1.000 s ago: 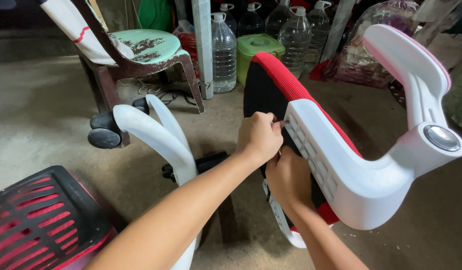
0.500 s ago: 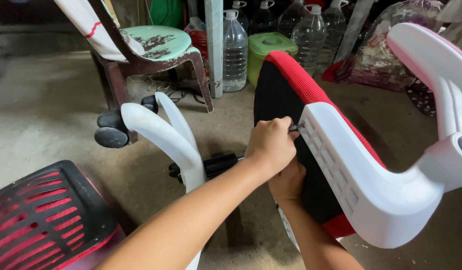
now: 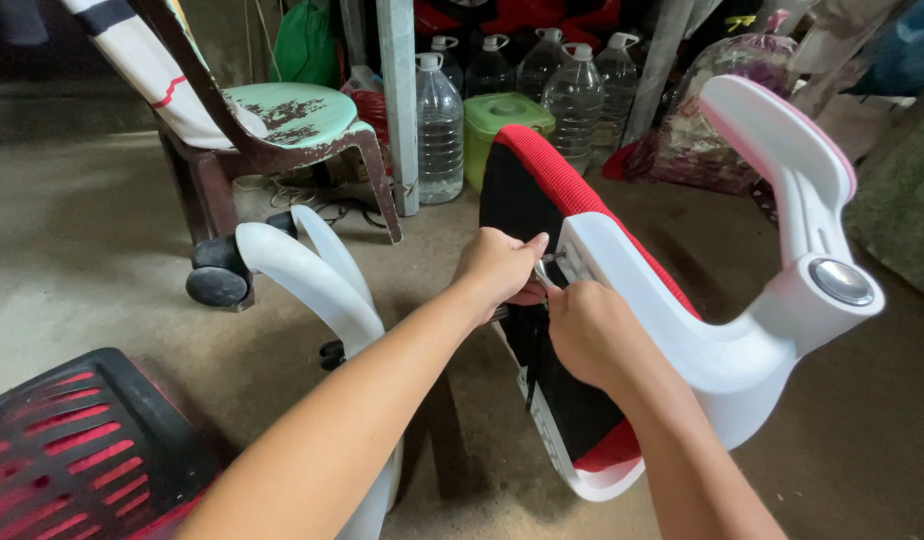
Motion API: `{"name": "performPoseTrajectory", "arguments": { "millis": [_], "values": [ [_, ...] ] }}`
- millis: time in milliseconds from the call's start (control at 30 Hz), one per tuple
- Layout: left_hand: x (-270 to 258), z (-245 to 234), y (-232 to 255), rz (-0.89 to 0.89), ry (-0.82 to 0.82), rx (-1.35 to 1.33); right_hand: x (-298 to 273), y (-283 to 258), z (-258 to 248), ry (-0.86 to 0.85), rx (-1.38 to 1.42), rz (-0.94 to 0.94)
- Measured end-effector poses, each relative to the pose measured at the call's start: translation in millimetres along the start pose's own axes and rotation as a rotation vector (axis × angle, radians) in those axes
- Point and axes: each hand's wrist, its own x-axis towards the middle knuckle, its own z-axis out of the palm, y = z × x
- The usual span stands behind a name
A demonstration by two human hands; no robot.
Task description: Assembling a red and white office chair by attaching components and tightening screws.
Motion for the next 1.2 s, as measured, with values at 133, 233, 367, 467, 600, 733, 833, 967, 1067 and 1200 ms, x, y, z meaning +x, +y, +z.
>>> {"name": "performPoseTrajectory", "arguments": {
  "millis": [133,233,367,467,600,733,833,967,1067,1200],
  "values": [
    [-10,4,10,-0.022,0.095,0.036,9,19,27,-0.001,-0.208,-0.157],
    [-9,8,9,-0.023,0.149,0.092,2,20,39,0.015,-0.234,-0.176],
    [-5,6,10,-0.055,0.143,0.136,6,16,47,0.056,-0.174,0.040],
    [3,2,8,-0.062,0.039,0.191,12,26,60,0.078,-0.154,0.067],
    [28,15,-13,0.044,0.101,0.627,10,30,70,0.124,-0.106,0.052],
    [27,21,-22,0.267,0.185,0.855,6,17,70,0.147,-0.058,0.100],
    [17,22,-16,0.267,0.190,0.853,0,5,63,0.113,-0.023,0.184],
    [12,22,-14,0.342,0.217,0.888,-5,14,75,0.183,0.062,0.130],
    [-3,22,-4,0.353,0.217,0.883,5,42,113,0.344,0.171,-0.023],
    [2,28,-14,0.374,0.237,0.905,19,58,139,0.443,0.292,-0.189]
  ]
}}
